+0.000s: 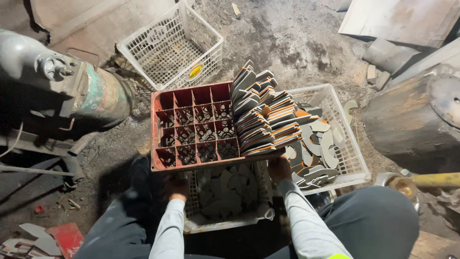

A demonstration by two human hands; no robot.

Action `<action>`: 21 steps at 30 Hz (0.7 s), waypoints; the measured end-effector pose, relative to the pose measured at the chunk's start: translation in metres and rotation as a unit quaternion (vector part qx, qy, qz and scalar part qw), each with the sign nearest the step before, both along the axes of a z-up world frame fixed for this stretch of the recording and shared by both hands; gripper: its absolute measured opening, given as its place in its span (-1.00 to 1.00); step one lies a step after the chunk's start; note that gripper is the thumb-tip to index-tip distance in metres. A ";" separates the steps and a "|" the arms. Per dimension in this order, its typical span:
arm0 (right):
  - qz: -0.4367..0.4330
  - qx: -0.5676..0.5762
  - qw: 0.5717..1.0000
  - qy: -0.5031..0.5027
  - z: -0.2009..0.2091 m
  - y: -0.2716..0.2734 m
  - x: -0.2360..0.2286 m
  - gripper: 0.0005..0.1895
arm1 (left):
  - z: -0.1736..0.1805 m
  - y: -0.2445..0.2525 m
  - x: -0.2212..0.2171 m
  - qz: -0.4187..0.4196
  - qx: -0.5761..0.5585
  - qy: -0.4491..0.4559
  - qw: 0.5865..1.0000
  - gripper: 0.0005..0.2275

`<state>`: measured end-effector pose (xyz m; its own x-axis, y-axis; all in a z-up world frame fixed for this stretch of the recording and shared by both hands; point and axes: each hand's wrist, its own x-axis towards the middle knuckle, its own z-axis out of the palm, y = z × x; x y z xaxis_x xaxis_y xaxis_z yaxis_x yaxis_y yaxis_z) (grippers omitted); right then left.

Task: The person sits on the floor and repeatedly picks up curved metal pieces from a white crate, inspects them, and places them into a red crate with compartments. The process continues throughout the clip.

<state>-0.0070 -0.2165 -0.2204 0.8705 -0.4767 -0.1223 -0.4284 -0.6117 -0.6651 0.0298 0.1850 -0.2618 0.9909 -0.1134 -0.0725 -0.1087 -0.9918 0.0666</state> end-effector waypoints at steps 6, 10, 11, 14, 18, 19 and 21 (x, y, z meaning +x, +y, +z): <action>0.026 0.011 0.998 -0.055 -0.004 0.013 0.012 -0.81 | 0.005 0.004 -0.008 -0.033 0.008 -0.067 0.997 -0.66; 0.041 0.053 0.994 -0.090 0.001 0.016 0.012 -0.84 | -0.001 0.013 -0.023 -0.015 -0.038 -0.080 0.996 -0.66; 0.039 0.043 0.994 -0.097 0.003 0.015 0.012 -0.84 | -0.002 0.013 -0.024 -0.008 -0.011 -0.041 0.999 -0.67; 0.039 0.036 0.995 -0.085 0.009 0.013 0.007 -0.82 | -0.002 0.009 -0.031 0.072 -0.119 -0.066 0.988 -0.68; 0.039 0.031 0.999 -0.022 0.018 0.011 0.006 -0.73 | 0.009 0.037 -0.029 0.057 -0.061 0.127 0.988 -0.52; 0.083 -0.003 0.996 0.010 0.020 0.006 0.007 -0.70 | 0.016 0.051 -0.026 0.131 -0.070 0.219 0.964 -0.45; 0.169 -0.071 0.980 0.076 0.024 -0.006 0.007 -0.64 | 0.036 0.078 -0.017 0.243 -0.140 0.186 0.942 -0.32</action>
